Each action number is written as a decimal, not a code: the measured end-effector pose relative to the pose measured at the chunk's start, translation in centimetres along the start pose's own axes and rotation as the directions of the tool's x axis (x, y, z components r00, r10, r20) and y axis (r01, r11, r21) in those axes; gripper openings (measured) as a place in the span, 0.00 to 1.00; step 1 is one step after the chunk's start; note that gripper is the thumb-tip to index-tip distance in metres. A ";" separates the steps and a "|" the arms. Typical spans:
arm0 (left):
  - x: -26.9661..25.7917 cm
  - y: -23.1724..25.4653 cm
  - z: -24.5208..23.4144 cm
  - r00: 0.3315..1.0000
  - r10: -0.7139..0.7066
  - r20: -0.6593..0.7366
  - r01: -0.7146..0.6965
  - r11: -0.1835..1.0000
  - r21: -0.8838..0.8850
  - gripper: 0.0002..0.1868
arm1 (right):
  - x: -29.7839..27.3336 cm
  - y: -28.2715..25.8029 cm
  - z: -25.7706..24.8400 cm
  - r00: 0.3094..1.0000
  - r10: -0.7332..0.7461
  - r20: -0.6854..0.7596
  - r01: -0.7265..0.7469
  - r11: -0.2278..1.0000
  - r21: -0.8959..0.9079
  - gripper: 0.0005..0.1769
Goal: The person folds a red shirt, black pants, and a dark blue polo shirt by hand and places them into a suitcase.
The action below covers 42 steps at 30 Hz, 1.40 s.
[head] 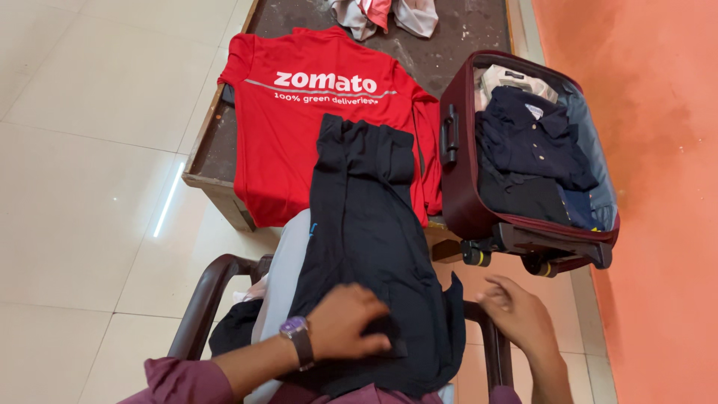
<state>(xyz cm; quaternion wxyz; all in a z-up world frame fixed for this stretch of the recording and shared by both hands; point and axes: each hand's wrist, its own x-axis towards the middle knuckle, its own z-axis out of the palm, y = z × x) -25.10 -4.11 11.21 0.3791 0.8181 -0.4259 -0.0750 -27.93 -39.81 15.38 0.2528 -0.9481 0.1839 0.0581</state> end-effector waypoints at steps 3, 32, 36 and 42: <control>-0.7 1.6 1.5 0.979 0.017 0.205 -0.006 0.998 -0.055 0.30 | 0.6 -4.2 0.5 0.986 -0.146 0.084 0.144 0.989 0.034 0.29; 4.1 -1.6 9.1 0.821 -0.499 0.276 0.502 0.862 0.064 0.21 | 7.9 -9.0 10.7 0.815 -0.508 0.279 0.512 0.856 0.065 0.22; 2.4 -2.2 7.1 0.840 -0.488 0.237 0.520 0.849 -0.095 0.17 | 8.2 -8.7 10.6 0.808 -0.508 0.298 0.510 0.857 0.078 0.23; -1.9 -2.5 -0.5 0.698 -0.694 0.179 0.619 0.458 -0.638 0.08 | 8.2 -9.0 10.3 0.809 -0.490 0.325 0.495 0.866 0.075 0.24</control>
